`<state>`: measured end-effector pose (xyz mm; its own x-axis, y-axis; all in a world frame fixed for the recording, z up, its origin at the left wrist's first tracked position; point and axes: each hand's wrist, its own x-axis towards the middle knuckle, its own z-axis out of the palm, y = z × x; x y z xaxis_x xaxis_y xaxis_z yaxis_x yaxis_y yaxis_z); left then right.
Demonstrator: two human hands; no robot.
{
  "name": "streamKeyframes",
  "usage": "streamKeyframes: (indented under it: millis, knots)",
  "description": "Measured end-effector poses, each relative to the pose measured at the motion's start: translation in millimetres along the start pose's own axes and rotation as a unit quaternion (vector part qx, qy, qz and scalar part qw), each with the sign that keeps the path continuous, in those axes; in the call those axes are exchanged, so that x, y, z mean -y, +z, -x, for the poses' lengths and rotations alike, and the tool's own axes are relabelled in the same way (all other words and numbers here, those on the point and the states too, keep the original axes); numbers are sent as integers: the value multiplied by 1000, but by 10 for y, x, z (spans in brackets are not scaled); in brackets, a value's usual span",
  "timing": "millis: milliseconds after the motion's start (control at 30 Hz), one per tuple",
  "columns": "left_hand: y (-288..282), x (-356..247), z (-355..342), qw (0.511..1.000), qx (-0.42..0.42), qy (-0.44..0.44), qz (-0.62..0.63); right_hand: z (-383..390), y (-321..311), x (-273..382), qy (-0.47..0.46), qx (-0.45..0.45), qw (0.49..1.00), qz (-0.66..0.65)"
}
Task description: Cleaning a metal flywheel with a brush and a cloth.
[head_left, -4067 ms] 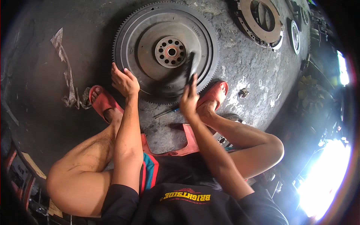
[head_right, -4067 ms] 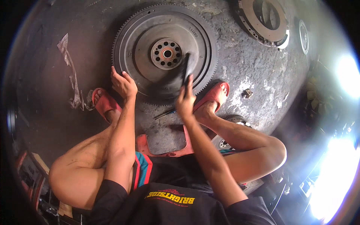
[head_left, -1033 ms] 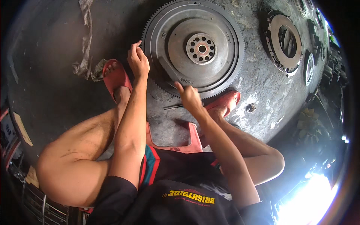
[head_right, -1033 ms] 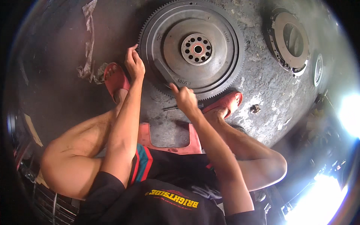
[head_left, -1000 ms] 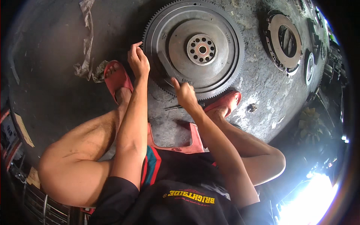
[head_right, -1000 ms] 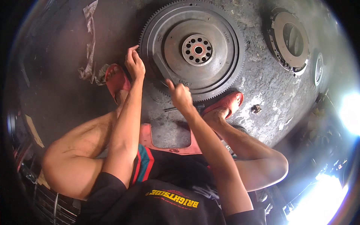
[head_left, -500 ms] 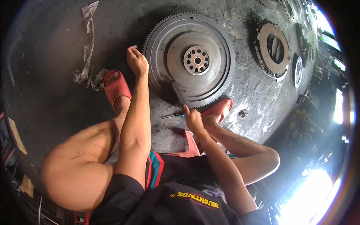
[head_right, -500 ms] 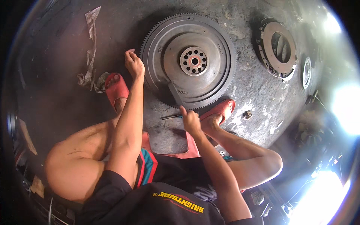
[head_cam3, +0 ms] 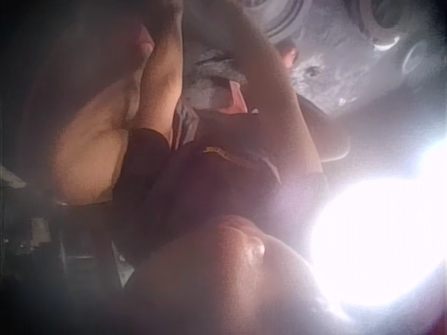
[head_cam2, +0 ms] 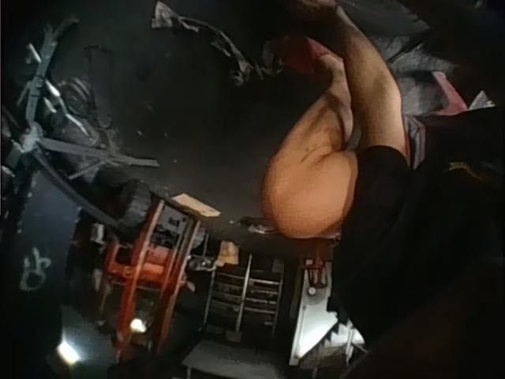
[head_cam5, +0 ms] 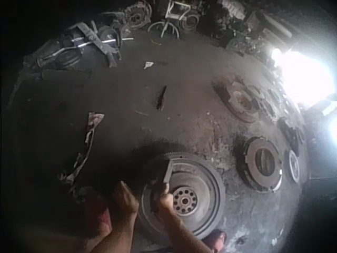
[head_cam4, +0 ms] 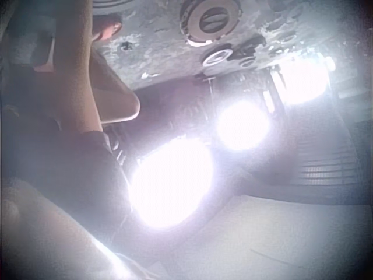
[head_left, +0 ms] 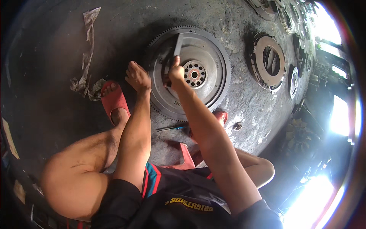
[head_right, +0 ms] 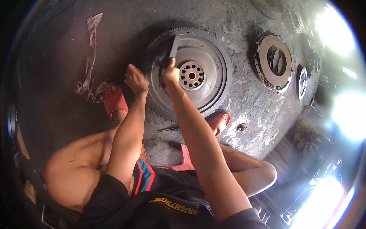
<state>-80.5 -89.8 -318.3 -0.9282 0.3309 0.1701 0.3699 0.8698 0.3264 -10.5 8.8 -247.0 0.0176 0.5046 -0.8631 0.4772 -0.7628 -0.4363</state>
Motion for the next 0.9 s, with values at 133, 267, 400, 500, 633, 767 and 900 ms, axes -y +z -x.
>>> streamKeyframes:
  millis: [133,267,400,500,633,767,900]
  knots:
    - [12,-167,3,999,43,-13,17,-131,-135,-85,-33,-34,994,103]
    - [84,-63,-32,999,29,-14,41,329,-68,-982,-176,-2,953,245]
    - [71,23,-9,996,58,-53,30,769,-617,-1448,-110,34,944,308]
    - [91,-57,-1,995,48,-36,83,914,-953,-1471,-250,-19,922,294]
    - [55,-8,6,995,32,-33,89,1090,-758,-1182,-318,18,910,265]
    - [69,51,-6,994,69,-48,67,596,-105,-1133,-355,-32,890,285]
    - [21,147,-39,994,50,-41,86,65,391,-271,-189,-107,953,213]
